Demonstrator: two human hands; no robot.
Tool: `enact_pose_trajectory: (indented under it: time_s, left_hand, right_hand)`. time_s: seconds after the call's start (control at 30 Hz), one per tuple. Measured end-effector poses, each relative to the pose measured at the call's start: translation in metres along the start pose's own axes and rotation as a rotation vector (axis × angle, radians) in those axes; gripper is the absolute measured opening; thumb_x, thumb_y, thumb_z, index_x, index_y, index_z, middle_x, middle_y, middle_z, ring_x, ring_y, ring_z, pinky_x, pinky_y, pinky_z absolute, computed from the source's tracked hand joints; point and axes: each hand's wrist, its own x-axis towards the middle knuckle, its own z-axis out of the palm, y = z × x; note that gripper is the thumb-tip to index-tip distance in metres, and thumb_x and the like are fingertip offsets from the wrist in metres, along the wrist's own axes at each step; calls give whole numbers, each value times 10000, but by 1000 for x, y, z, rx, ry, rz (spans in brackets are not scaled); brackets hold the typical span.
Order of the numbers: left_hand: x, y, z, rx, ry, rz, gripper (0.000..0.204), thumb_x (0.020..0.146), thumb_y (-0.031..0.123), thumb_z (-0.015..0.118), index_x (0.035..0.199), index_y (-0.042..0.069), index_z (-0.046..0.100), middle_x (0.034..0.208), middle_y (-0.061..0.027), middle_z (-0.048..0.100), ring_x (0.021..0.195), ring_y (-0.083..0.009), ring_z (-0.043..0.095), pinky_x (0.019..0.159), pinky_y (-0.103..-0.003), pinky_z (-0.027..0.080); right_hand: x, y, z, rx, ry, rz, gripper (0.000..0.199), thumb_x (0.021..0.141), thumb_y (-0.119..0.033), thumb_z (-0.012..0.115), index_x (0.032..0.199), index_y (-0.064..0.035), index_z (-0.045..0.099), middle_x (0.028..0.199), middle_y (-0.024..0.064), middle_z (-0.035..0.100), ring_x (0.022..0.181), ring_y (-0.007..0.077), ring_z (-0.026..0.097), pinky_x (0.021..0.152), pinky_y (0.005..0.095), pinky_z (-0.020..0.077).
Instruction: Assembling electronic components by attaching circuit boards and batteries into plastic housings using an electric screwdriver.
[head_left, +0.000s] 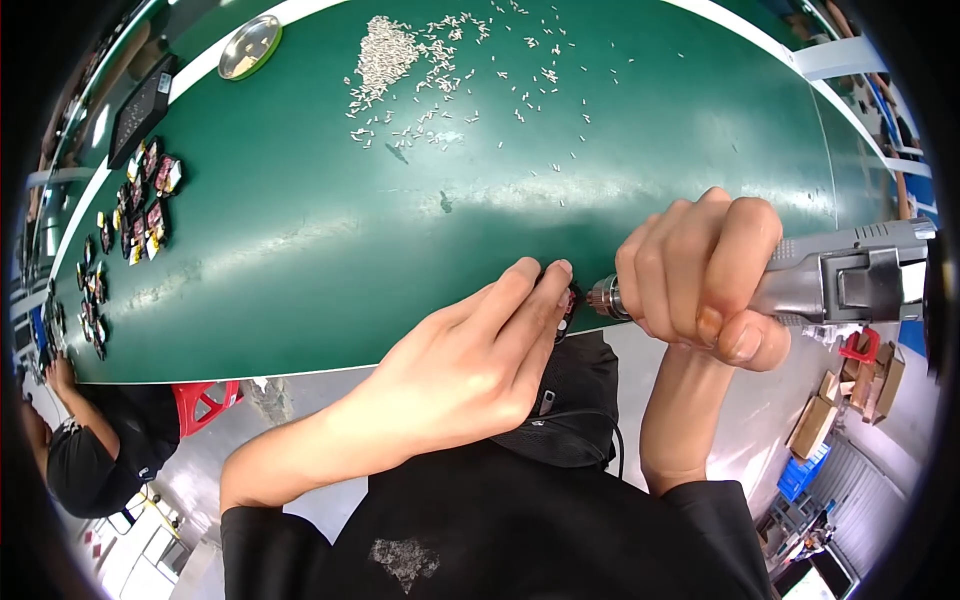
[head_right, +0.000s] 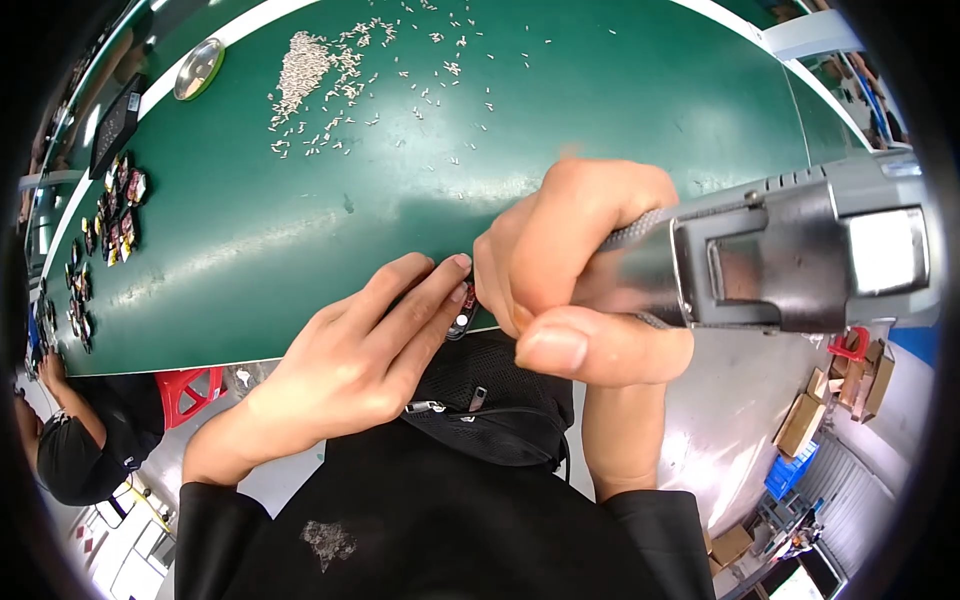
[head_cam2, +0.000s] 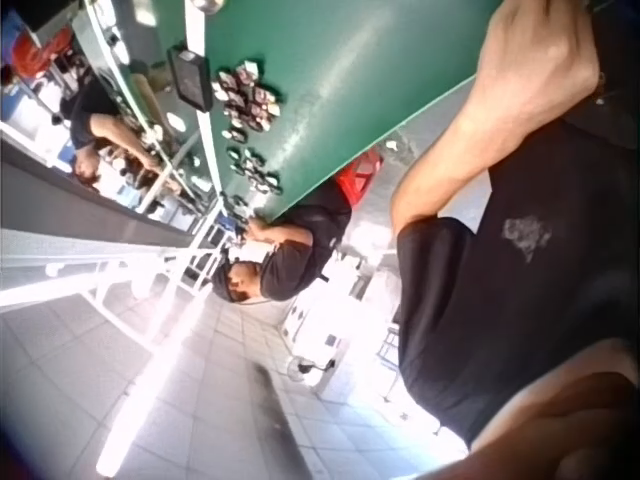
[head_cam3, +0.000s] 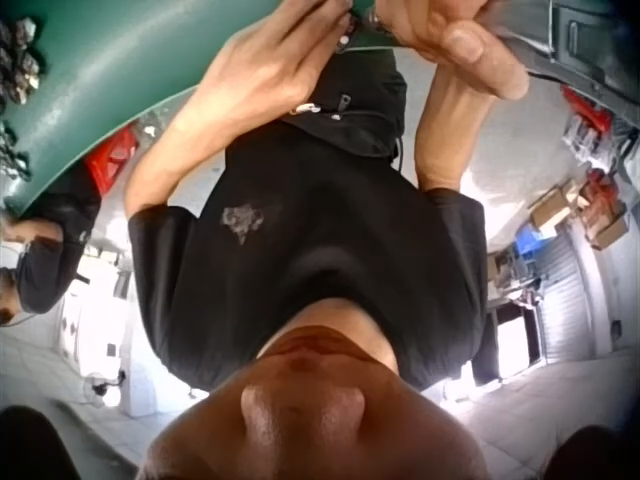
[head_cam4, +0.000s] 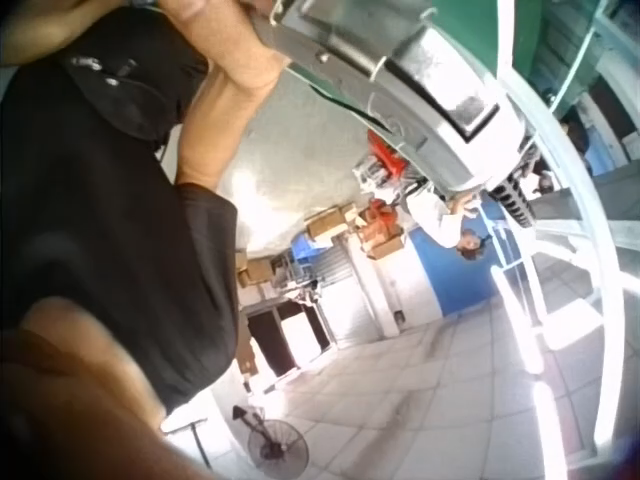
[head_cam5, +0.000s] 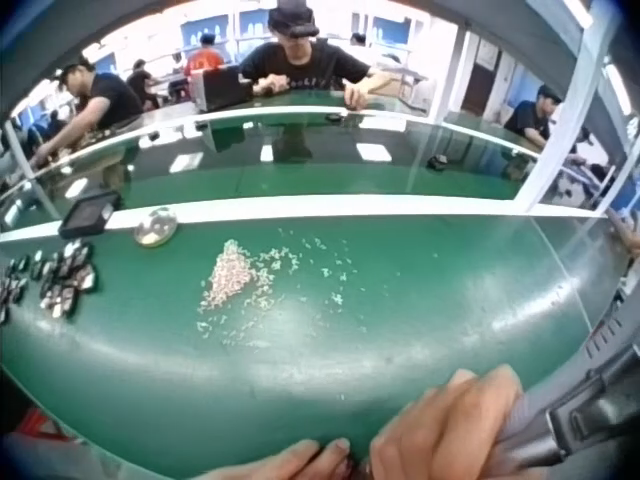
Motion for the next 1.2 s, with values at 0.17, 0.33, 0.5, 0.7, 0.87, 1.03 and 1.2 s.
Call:
enact_pose_trajectory:
  time_s: [0.17, 0.33, 0.5, 0.7, 0.87, 1.03, 1.2]
  left_hand:
    - [-7, -1, -4, 17, 31, 20, 351, 682, 52, 621, 990, -116, 645, 1136, -203, 603, 1023, -295, 580, 819, -331, 536]
    - [-48, 11, -13, 6, 45, -109, 382, 745, 55, 600, 1081, -125, 611, 1229, -211, 572, 1084, -300, 568, 880, -358, 521]
    - [-141, -9, -55, 193, 101, -692, 450, 659, -80, 651, 1106, -64, 602, 1272, -171, 570, 1058, -348, 570, 881, -390, 511]
    - [-228, -76, -102, 870, -45, -1301, 518, 863, 21, 561, 1345, -51, 385, 1436, -283, 314, 1275, -447, 362, 1039, -489, 344]
    - [-133, -72, -94, 591, 287, -974, 487, 815, -27, 619, 1284, 2, 491, 1364, -221, 411, 1249, -400, 414, 1028, -461, 358]
    - [-52, -83, -52, 224, 364, -681, 351, 769, -10, 688, 1108, 19, 603, 1167, -146, 554, 1032, -325, 565, 834, -394, 494]
    - [-1, -112, -39, 169, 301, -586, 245, 785, -19, 665, 1026, 9, 629, 977, -111, 595, 865, -298, 594, 741, -379, 490]
  right_hand:
    - [25, 4, 3, -14, -339, -68, 161, 741, -67, 726, 669, -45, 584, 528, 29, 576, 407, 149, 525, 429, 279, 413]
    - [30, -18, -12, 201, -599, -173, 138, 739, 33, 734, 681, -13, 617, 505, 68, 572, 424, 172, 560, 459, 273, 458]
    - [-24, -32, -27, 374, -136, -284, 221, 743, 58, 712, 641, -41, 543, 458, 77, 549, 331, 144, 502, 389, 255, 475]
    - [-16, -7, -11, 398, 121, -249, 228, 802, -25, 656, 681, -73, 469, 442, 16, 469, 317, 105, 431, 344, 224, 417]
    - [-29, 9, -15, 358, 241, -128, 140, 860, -132, 579, 803, -65, 470, 482, -2, 398, 384, 108, 384, 449, 287, 400]
    - [-35, 22, -7, 412, 430, -109, 100, 895, -140, 504, 849, -59, 469, 493, -15, 365, 404, 103, 375, 475, 291, 390]
    - [-42, 22, -10, 545, 530, -175, 84, 907, -138, 476, 871, -62, 480, 507, -15, 374, 407, 96, 371, 481, 283, 373]
